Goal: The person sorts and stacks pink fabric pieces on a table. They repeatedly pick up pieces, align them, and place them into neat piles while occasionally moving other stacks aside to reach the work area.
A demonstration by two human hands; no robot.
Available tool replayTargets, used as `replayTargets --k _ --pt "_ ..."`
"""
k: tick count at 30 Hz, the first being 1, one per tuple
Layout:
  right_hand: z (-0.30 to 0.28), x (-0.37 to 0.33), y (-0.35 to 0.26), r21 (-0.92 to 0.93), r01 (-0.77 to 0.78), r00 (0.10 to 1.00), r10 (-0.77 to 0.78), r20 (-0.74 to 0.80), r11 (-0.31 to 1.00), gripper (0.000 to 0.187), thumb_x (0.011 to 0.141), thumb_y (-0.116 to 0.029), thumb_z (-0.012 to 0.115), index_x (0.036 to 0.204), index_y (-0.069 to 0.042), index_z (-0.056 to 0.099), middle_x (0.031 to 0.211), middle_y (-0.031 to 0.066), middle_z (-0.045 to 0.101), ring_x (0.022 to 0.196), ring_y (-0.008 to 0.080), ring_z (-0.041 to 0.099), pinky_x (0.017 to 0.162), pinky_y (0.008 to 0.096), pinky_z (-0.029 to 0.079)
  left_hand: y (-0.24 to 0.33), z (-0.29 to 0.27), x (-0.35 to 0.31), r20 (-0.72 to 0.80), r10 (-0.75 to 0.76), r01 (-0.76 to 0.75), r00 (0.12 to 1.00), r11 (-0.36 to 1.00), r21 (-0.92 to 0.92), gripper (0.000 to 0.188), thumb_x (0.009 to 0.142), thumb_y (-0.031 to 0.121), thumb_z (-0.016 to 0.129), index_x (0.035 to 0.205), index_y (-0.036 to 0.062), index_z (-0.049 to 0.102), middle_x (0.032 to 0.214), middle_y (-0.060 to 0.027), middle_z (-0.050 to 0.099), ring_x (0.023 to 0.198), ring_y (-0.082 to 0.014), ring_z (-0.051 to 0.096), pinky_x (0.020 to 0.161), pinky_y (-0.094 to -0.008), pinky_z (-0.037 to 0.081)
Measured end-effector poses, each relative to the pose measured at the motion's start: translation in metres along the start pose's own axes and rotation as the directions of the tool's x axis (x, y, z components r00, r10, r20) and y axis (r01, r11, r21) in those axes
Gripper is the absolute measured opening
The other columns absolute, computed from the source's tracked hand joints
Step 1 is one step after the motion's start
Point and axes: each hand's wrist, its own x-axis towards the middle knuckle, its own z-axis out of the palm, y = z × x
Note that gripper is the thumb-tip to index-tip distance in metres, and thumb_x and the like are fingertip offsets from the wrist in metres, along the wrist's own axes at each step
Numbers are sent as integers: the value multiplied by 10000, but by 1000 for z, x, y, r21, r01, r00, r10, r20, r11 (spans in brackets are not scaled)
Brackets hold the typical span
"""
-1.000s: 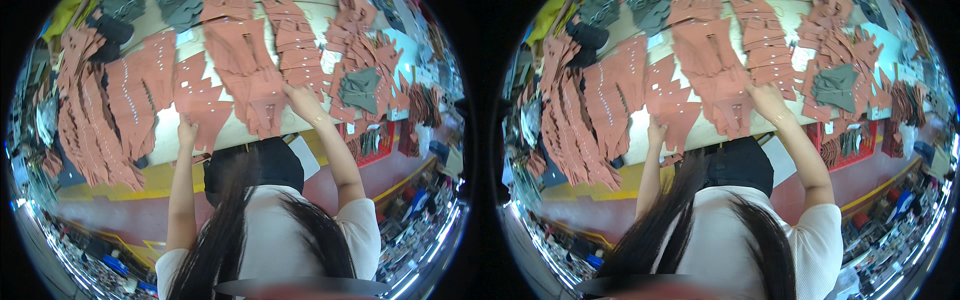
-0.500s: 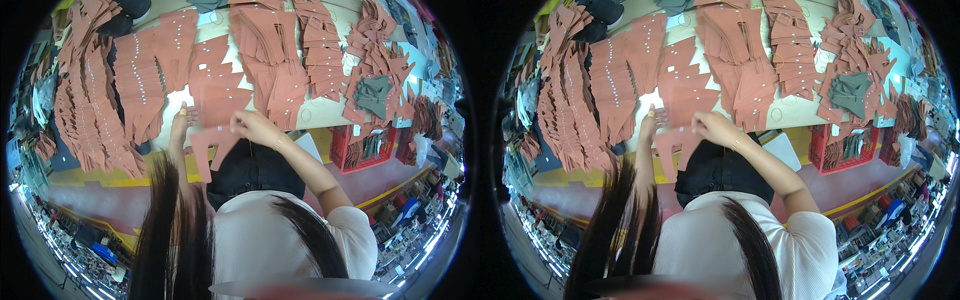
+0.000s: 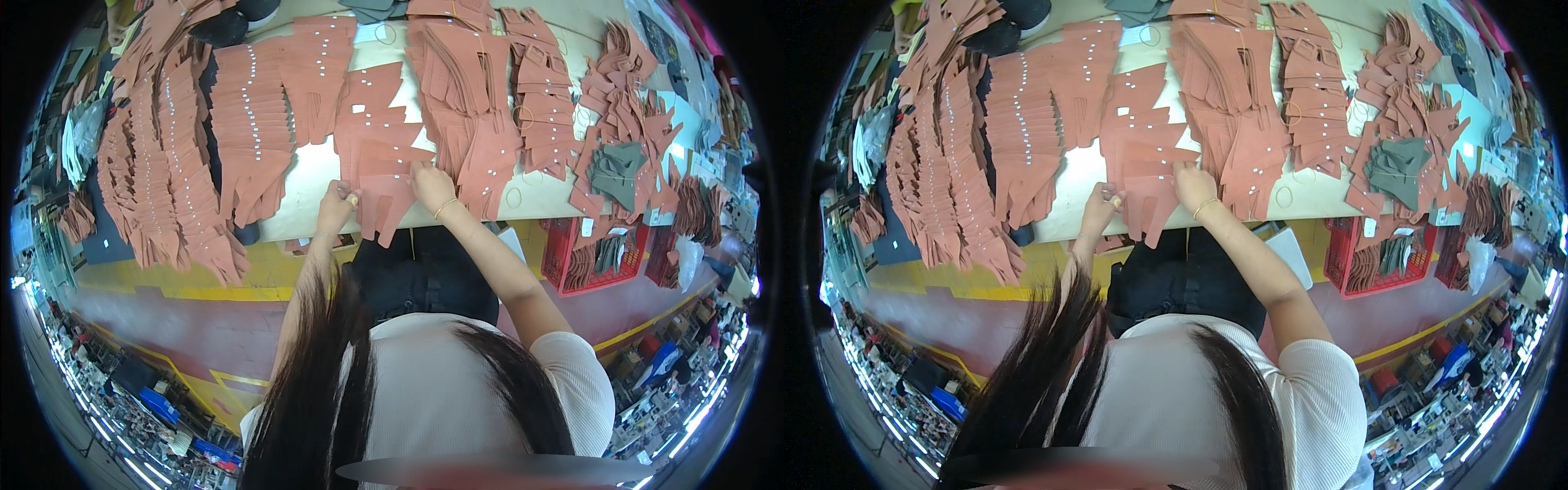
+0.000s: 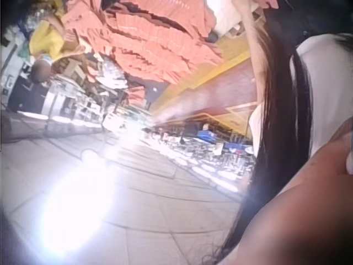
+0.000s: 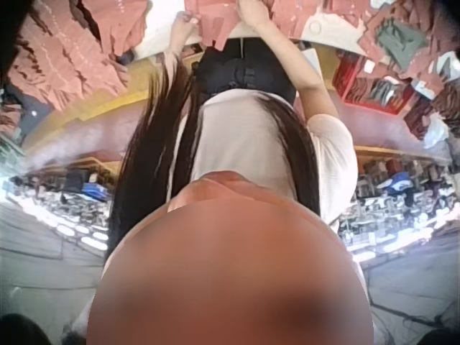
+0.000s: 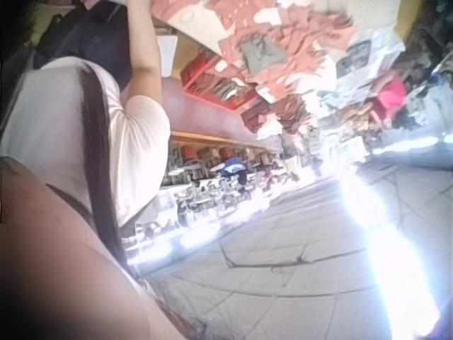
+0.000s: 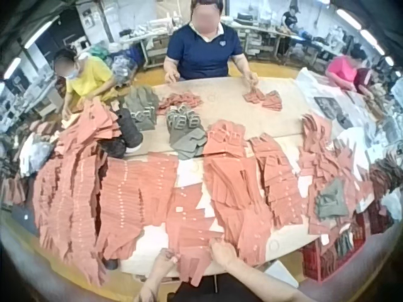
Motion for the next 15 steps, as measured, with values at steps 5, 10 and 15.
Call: replayTargets --k 5,10,15 --pt "-38 -4 -26 -157 301 921 -329 -206 941 241 801 -160 706 997 -74 594 1088 121 539 1041 324 505 864 425 458 10 2 1 -8 7 -6 1000 993 118 375 892 184 706 1135 -32 521 908 -144 630 760 -171 631 645 -316 532" --pt "-110 47 20 -151 272 817 -311 -486 950 285 808 -163 710 1042 -60 585 1070 135 546 1010 350 505 887 459 424 50 -1 -2 -167 167 -106 972 941 322 357 883 214 686 1133 -6 556 1074 -223 619 953 -317 658 827 -380 522" --pt "-170 124 111 139 -56 706 137 -695 989 462 837 -324 749 1178 -52 597 1119 142 600 1026 297 561 870 430 457 131 21 25 -95 316 -315 944 949 25 308 914 212 676 1135 4 621 1051 -151 636 926 -224 653 808 -343 512"
